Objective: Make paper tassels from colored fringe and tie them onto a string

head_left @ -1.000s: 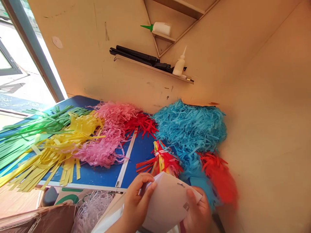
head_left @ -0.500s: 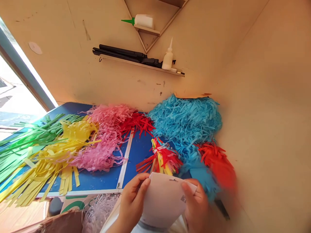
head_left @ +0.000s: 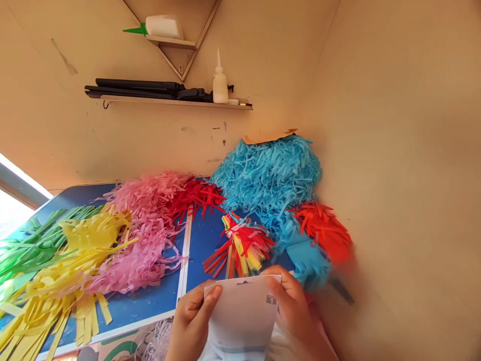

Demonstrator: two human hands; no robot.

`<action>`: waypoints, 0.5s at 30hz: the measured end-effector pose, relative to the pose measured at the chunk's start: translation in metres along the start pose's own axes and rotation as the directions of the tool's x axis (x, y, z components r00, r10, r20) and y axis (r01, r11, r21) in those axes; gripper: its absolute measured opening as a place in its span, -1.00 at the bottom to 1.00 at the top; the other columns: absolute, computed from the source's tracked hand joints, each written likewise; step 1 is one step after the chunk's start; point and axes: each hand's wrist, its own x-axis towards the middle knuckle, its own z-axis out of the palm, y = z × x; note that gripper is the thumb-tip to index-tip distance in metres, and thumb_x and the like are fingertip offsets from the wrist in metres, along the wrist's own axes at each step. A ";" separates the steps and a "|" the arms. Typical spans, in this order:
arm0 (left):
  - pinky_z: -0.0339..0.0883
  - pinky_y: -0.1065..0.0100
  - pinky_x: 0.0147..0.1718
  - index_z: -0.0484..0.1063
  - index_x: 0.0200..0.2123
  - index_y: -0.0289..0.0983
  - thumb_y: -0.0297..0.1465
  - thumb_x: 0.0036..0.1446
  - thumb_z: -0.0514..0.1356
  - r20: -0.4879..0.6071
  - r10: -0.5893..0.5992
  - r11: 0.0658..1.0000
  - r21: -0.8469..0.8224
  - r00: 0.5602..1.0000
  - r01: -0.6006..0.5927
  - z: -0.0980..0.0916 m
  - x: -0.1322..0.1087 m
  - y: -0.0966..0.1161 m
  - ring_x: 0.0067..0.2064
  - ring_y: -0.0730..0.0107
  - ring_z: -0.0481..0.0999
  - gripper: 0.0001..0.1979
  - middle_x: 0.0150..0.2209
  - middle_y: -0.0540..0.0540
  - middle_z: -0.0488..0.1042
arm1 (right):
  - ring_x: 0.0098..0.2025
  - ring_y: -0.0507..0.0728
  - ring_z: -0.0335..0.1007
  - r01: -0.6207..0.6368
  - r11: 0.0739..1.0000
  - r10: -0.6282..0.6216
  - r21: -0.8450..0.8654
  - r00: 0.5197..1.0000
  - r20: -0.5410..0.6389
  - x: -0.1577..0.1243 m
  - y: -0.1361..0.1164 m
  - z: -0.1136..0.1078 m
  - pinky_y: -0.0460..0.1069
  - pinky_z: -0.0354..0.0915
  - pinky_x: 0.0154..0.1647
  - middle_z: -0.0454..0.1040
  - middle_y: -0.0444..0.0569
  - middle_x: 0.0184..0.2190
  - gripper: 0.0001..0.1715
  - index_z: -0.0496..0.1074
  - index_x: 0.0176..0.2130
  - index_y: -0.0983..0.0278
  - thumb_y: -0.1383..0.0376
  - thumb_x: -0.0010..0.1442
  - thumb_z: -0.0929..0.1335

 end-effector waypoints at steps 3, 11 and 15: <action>0.43 0.34 -0.29 0.68 -0.30 -0.25 -0.06 0.08 0.26 0.011 -0.028 0.998 -0.059 1.000 0.029 -0.002 -0.001 -0.005 -0.27 0.15 0.55 -0.62 -0.31 -0.16 0.64 | -0.53 0.01 0.25 -0.059 0.978 0.072 0.201 0.996 -0.057 0.004 0.004 0.003 -0.12 0.22 -0.50 0.39 -0.13 -0.56 -0.57 0.51 -0.39 0.27 -0.04 0.02 0.52; 0.46 0.29 -0.31 0.67 -0.38 -0.31 0.02 -0.13 0.37 -0.038 -0.228 0.937 -0.280 0.973 0.208 -0.004 -0.003 -0.003 -0.28 0.12 0.55 -0.52 -0.38 -0.19 0.62 | -0.55 0.03 0.17 -0.001 1.000 0.002 0.017 0.995 -0.097 0.005 0.002 0.004 -0.09 0.17 -0.52 0.38 -0.09 -0.62 -0.52 0.58 -0.51 0.30 -0.08 -0.05 0.51; 0.46 0.30 -0.41 0.66 -0.38 -0.31 0.00 -0.16 0.39 0.001 -0.275 0.904 -0.342 0.962 0.259 -0.009 -0.001 -0.007 -0.35 0.15 0.54 -0.53 -0.43 -0.16 0.60 | -0.56 0.01 0.09 0.063 0.990 -0.073 -0.130 0.994 -0.076 0.005 -0.007 0.010 -0.10 0.11 -0.52 0.28 -0.15 -0.65 -0.51 0.56 -0.52 0.29 -0.10 0.01 0.45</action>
